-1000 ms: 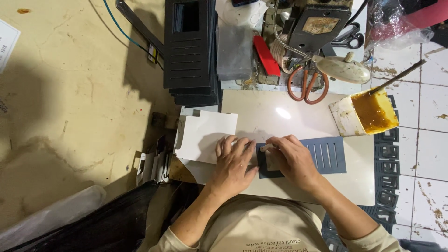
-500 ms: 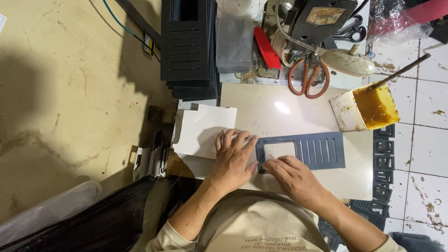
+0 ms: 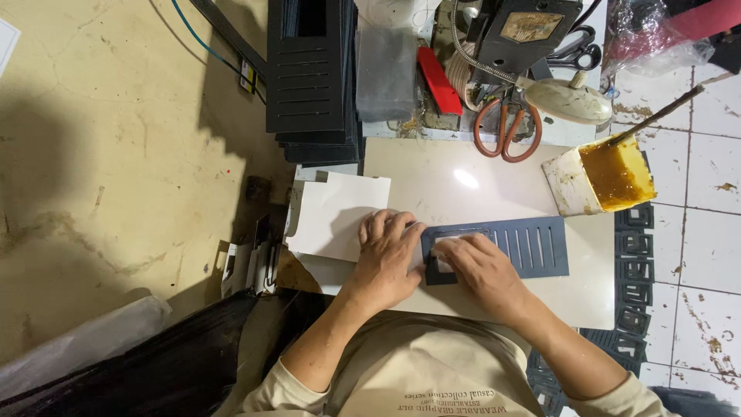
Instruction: The person assembles small dark cut frame pieces at a workbench. They dip an applicator into a pot of yellow glue, apply glue along the frame edges, lay a mesh sheet into the frame opening, and press it down, repeating the process on successive pieces.
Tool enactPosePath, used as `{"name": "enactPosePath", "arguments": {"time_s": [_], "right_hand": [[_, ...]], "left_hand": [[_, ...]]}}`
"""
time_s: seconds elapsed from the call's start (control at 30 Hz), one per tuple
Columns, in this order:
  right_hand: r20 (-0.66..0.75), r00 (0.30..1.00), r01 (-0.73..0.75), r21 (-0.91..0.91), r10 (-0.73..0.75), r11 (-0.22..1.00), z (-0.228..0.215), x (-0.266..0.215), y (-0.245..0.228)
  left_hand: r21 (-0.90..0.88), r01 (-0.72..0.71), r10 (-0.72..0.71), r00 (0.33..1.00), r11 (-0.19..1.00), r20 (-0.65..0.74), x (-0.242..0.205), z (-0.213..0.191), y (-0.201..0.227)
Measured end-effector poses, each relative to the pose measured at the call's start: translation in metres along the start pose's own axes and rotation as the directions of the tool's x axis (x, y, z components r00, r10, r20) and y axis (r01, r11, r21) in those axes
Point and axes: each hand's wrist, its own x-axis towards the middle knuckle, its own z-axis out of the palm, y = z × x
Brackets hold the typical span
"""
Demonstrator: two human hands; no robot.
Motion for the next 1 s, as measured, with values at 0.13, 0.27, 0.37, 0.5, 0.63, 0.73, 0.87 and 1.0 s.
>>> {"name": "enactPosePath", "arguments": {"time_s": [0.13,0.27,0.37,0.5,0.63,0.73,0.87,1.0], "right_hand": [[0.132,0.991,0.034,-0.002,-0.033,0.999,-0.006,-0.016,-0.009],[0.141,0.988,0.065,0.004,-0.065,0.998,-0.026,-0.026,-0.014],[0.047,0.999,-0.012,-0.074,0.016,0.997,-0.060,-0.040,-0.006],[-0.288,0.926,-0.305,-0.194,0.243,0.932,-0.124,-0.067,0.015],[-0.500,0.809,-0.478,-0.253,0.310,0.841,-0.164,-0.061,0.041],[-0.458,0.789,-0.494,-0.080,0.409,0.866,-0.171,-0.047,0.067],[-0.336,0.813,-0.550,-0.172,0.476,0.817,-0.161,-0.035,0.097],[-0.262,0.880,-0.469,-0.334,0.397,0.818,-0.149,-0.029,0.116]], "left_hand": [[-0.019,-0.020,0.019,0.999,1.000,-0.047,0.000,-0.003,0.002],[-0.045,-0.013,0.014,1.000,0.999,0.006,0.004,-0.013,0.007],[-0.083,-0.037,0.037,0.999,0.996,0.006,0.003,-0.015,0.007],[-0.193,-0.198,0.184,0.979,0.961,-0.092,0.000,-0.012,0.010],[-0.458,-0.141,0.151,0.988,0.878,-0.014,-0.005,-0.042,0.040],[-0.477,-0.280,0.253,0.960,0.833,-0.122,-0.010,-0.085,0.067],[-0.443,-0.394,0.365,0.918,0.805,-0.153,-0.001,-0.131,0.086],[-0.541,-0.199,0.328,0.932,0.817,0.152,0.044,-0.136,0.081]]}}
